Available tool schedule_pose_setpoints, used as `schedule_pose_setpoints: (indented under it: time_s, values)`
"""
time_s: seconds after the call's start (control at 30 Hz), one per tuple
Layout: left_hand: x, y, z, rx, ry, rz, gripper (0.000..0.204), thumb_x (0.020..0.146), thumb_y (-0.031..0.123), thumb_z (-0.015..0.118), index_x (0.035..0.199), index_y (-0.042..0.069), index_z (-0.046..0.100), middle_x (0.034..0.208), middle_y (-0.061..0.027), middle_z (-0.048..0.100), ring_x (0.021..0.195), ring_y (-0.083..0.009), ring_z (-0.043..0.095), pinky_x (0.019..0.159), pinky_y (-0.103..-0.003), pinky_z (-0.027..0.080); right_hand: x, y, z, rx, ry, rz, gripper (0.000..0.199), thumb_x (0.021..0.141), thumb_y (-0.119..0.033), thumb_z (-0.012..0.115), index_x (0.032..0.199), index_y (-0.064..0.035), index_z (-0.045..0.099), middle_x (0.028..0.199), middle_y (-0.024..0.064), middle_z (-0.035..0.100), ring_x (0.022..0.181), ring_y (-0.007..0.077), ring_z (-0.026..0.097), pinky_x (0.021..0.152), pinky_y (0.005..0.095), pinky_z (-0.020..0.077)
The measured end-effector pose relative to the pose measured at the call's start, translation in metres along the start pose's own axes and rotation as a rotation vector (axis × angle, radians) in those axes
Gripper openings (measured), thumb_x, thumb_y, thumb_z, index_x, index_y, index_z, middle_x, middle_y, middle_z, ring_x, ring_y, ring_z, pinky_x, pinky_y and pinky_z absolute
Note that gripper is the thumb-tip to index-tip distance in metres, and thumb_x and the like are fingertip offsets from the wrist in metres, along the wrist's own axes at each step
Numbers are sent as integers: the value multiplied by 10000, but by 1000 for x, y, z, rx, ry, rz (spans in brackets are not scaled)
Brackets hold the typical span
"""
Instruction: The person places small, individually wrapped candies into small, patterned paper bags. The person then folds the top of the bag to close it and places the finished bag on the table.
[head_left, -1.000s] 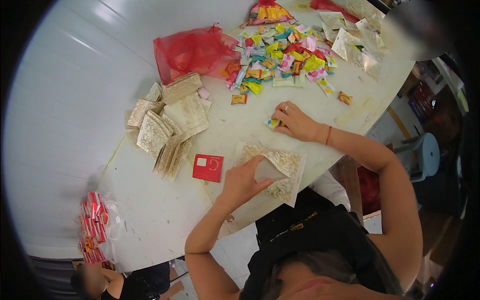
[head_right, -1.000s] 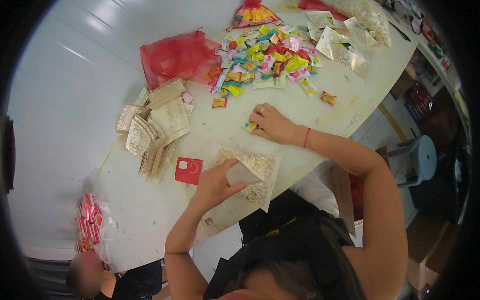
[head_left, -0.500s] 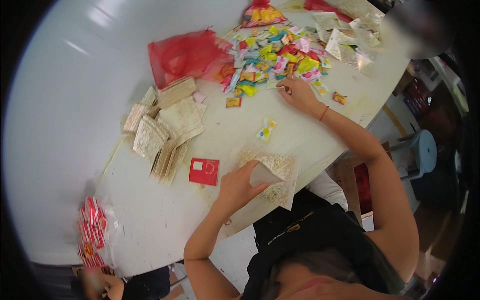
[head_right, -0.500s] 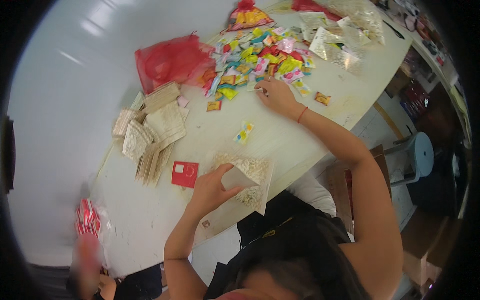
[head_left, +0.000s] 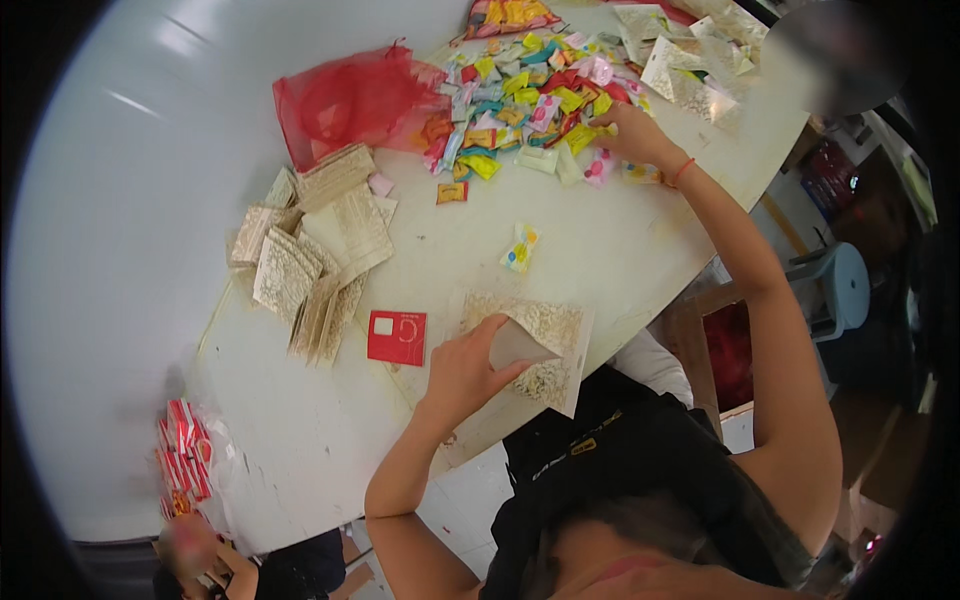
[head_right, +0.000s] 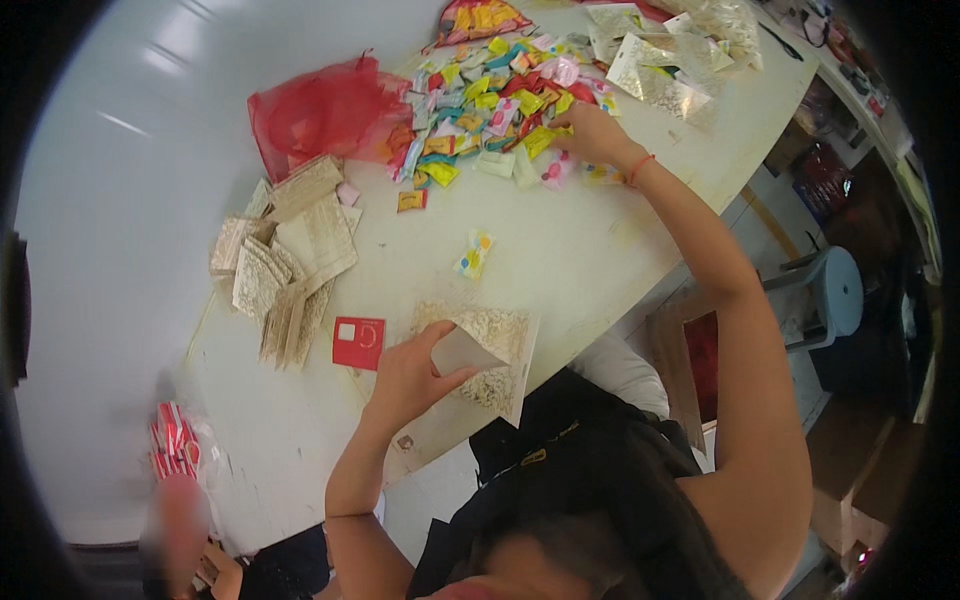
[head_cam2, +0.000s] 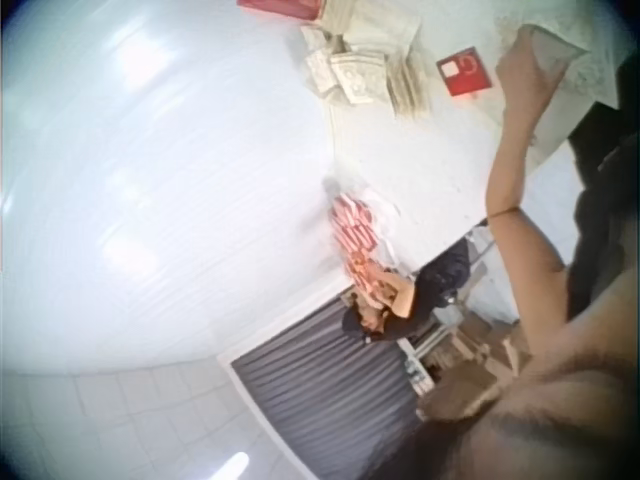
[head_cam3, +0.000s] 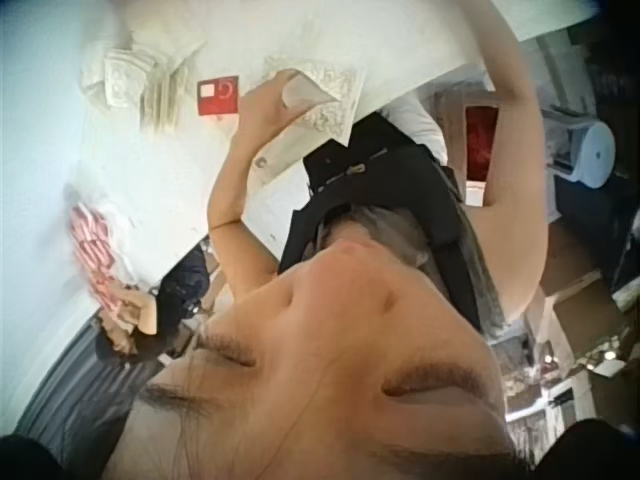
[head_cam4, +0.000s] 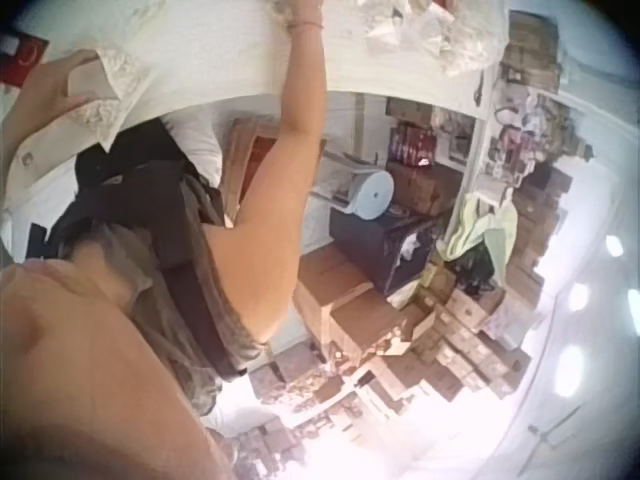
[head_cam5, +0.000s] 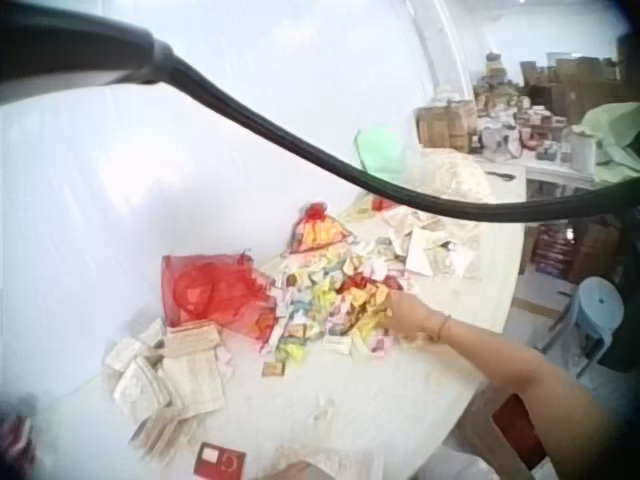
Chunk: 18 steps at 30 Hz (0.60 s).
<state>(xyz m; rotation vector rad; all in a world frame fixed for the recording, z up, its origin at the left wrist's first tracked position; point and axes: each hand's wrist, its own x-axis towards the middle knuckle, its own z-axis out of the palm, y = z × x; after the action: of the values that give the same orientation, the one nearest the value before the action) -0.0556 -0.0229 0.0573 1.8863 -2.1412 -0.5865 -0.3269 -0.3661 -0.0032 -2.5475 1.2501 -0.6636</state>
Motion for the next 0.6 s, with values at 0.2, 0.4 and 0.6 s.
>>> schedule_pose_setpoints:
  time_s: [0.2, 0.4, 0.6]
  values:
    - [0, -1, -2, -36, 14, 3, 616, 744, 366, 800, 1223, 76, 543, 917, -136, 689, 756, -319, 670, 603, -402, 507, -6, -67, 3, 253, 2, -268, 198, 808, -179, 713, 980, -84, 733, 918, 110, 670, 900, 305, 628, 816, 399, 500]
    - [1, -2, 0, -35, 40, 24, 622, 748, 365, 796, 1232, 66, 545, 946, -144, 693, 771, -334, 667, 627, -407, 515, 0, -118, 44, 186, 37, -298, 275, 818, -269, 709, 998, -61, 716, 946, 122, 640, 841, 312, 629, 742, 410, 502]
    - [-1, -5, 2, -42, 76, 51, 630, 740, 343, 815, 1252, 88, 550, 875, -120, 683, 598, -236, 649, 577, -360, 485, 32, -124, 39, 536, -441, -52, 279, 879, -231, 668, 1060, -20, 685, 927, 62, 669, 775, 130, 629, 658, 298, 511]
